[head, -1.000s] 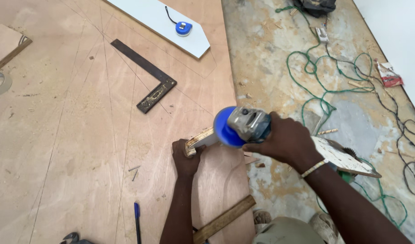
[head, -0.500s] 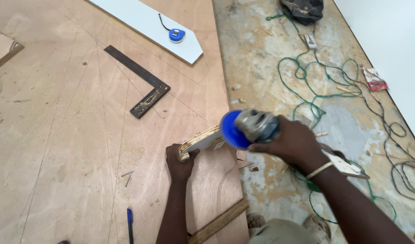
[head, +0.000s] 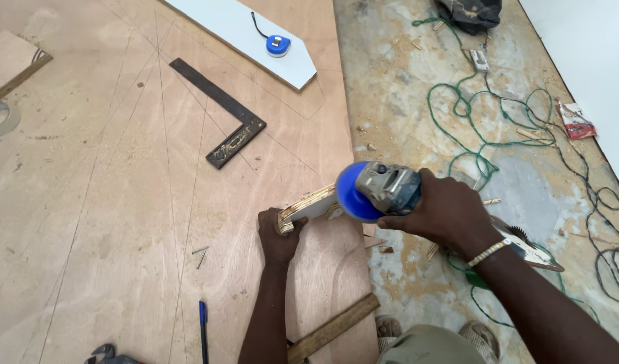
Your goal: The person measures, hammers nails into, and then uses a hand-held power sander to smooth the edges of a curved wooden piece.
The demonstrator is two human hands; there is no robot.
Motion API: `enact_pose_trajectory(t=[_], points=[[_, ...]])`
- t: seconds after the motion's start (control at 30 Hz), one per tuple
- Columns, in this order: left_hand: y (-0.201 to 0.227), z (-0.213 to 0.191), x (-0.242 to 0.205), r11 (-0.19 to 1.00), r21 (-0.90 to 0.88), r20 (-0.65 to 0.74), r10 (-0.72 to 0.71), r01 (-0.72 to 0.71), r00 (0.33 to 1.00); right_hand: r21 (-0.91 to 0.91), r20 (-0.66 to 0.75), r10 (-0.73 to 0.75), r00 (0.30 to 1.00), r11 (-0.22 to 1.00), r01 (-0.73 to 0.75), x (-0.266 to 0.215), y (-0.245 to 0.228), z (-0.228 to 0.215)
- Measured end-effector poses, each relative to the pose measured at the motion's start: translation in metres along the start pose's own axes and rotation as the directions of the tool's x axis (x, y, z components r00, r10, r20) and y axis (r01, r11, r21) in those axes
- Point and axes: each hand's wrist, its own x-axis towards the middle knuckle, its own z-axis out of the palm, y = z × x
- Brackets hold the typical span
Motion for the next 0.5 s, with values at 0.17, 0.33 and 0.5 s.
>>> enact_pose_trajectory(t=[0.17,0.33,0.5], points=[[0.001,0.0,-0.001,1.0,0.005,-0.008,-0.002,0.002,1.0,-0.063,0.08,0.023,0.996,0.998,-0.018,-0.001,-0.009,0.004],[0.001,0.001,0.002,0.998,0.016,-0.024,0.058,-0.058,0.998,0.105,-0.001,0.06,0.998,0.993,-0.06,0.008,0.026,0.011],[-0.004,0.002,0.0,0.997,-0.007,0.009,-0.07,0.07,0.997,0.238,-0.025,0.122,0.992,0.965,-0.112,0.025,0.058,0.028]])
